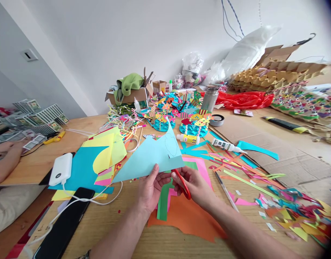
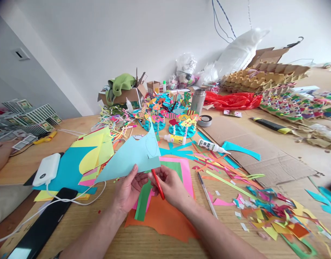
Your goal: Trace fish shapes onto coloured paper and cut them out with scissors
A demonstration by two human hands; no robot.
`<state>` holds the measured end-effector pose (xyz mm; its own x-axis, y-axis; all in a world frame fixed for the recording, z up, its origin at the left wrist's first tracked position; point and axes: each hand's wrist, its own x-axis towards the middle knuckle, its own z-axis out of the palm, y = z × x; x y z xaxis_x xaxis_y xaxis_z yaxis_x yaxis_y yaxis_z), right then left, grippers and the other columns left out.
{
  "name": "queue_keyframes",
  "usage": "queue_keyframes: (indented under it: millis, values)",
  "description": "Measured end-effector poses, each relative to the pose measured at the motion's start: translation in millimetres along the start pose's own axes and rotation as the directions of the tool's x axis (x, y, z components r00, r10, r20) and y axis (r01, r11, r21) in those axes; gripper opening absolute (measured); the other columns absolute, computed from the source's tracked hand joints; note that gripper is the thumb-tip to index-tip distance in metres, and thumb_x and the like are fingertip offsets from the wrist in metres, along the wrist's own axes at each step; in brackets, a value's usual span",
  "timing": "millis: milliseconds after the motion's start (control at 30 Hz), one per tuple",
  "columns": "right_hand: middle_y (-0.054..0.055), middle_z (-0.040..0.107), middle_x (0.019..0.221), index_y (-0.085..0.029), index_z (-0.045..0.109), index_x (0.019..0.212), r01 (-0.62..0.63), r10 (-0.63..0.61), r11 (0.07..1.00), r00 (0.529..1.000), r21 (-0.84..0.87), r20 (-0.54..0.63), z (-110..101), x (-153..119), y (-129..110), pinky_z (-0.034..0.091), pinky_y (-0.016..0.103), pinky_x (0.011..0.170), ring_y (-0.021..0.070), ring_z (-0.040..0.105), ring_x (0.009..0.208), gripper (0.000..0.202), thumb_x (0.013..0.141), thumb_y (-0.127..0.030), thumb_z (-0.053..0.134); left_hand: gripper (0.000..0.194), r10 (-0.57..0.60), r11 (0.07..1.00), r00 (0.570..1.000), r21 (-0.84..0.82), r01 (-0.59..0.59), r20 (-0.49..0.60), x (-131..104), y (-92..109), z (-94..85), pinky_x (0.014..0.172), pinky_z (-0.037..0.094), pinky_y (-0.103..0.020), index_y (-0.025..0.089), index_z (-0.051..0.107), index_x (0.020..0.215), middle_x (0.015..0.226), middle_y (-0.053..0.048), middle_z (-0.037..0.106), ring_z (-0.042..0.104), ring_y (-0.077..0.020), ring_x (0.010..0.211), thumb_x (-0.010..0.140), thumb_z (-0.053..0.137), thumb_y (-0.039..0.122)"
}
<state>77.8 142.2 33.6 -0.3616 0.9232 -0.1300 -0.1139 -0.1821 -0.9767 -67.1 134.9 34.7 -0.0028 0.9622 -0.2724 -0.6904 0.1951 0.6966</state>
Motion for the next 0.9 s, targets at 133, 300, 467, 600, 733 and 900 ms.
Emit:
queue_keyframes:
  millis: [133, 300, 467, 600, 733, 900]
  values:
    - [-0.002, 0.059, 0.061, -0.017, 0.054, 0.081, 0.003, -0.003, 1.000, 1.000, -0.011, -0.017, 1.5, -0.2, 1.8, 0.047, 0.024, 0.045, 0.0124, 0.059, 0.051, 0.045, 0.071, -0.058, 0.068, 0.031, -0.005, 0.999, 1.000, 0.033, 0.006, -0.030, -0.5, 0.4, 0.1, 0.050, 0.054, -0.020, 0.013, 0.066, 0.087, 0.078, -0.005, 0.073, 0.069, -0.0152, 0.062, 0.066, 0.080, 0.031]
    - [-0.005, 0.055, 0.057, -0.018, 0.052, 0.076, -0.014, 0.013, 1.000, 0.999, -0.017, -0.038, 3.2, -1.3, 0.4, 0.045, 0.023, 0.043, 0.0109, 0.056, 0.047, 0.045, 0.069, -0.059, 0.069, 0.036, 0.013, 0.994, 0.997, 0.105, -0.005, -0.073, -1.2, 2.8, 2.2, 0.035, 0.042, -0.016, 0.012, 0.065, 0.082, 0.070, -0.002, 0.070, 0.064, -0.0122, 0.050, 0.061, 0.082, 0.036]
    - [-0.005, 0.053, 0.057, -0.018, 0.049, 0.073, -0.035, 0.035, 0.999, 0.998, 0.008, -0.061, 6.6, -1.5, -0.3, 0.044, 0.023, 0.041, 0.0116, 0.057, 0.047, 0.047, 0.067, -0.060, 0.070, 0.034, 0.048, 0.989, 0.994, 0.144, -0.033, -0.099, -1.7, 2.4, 3.7, 0.029, 0.029, -0.015, 0.014, 0.062, 0.073, 0.061, 0.001, 0.066, 0.054, -0.0070, 0.038, 0.060, 0.082, 0.038]
    - [-0.005, 0.054, 0.057, -0.018, 0.050, 0.073, -0.028, 0.027, 1.000, 0.997, -0.010, -0.067, 6.6, -1.0, -1.4, 0.046, 0.024, 0.043, 0.0123, 0.058, 0.048, 0.046, 0.067, -0.059, 0.070, 0.035, 0.042, 0.982, 0.993, 0.188, -0.021, -0.108, -3.6, 0.4, 3.6, 0.030, 0.022, -0.016, 0.015, 0.058, 0.065, 0.044, 0.004, 0.056, 0.047, -0.0064, 0.033, 0.060, 0.081, 0.040]
    - [-0.004, 0.055, 0.055, -0.018, 0.050, 0.071, -0.035, 0.033, 0.998, 0.997, -0.042, -0.065, 3.8, -0.1, -4.1, 0.047, 0.026, 0.045, 0.0125, 0.056, 0.047, 0.046, 0.064, -0.058, 0.073, 0.035, 0.017, 0.978, 0.996, 0.210, 0.002, -0.088, -4.6, -1.7, 2.4, 0.032, 0.021, -0.016, 0.016, 0.055, 0.063, 0.038, 0.005, 0.050, 0.045, -0.0067, 0.033, 0.063, 0.079, 0.043]
    - [-0.003, 0.056, 0.056, -0.018, 0.050, 0.070, -0.046, 0.043, 0.998, 0.998, -0.046, -0.047, 2.3, 0.9, -6.1, 0.048, 0.027, 0.048, 0.0130, 0.056, 0.050, 0.046, 0.060, -0.055, 0.076, 0.035, 0.019, 0.973, 0.997, 0.231, 0.000, -0.079, -5.0, -2.1, 2.6, 0.032, 0.022, -0.017, 0.016, 0.058, 0.065, 0.037, 0.004, 0.050, 0.045, -0.0074, 0.033, 0.064, 0.078, 0.045]
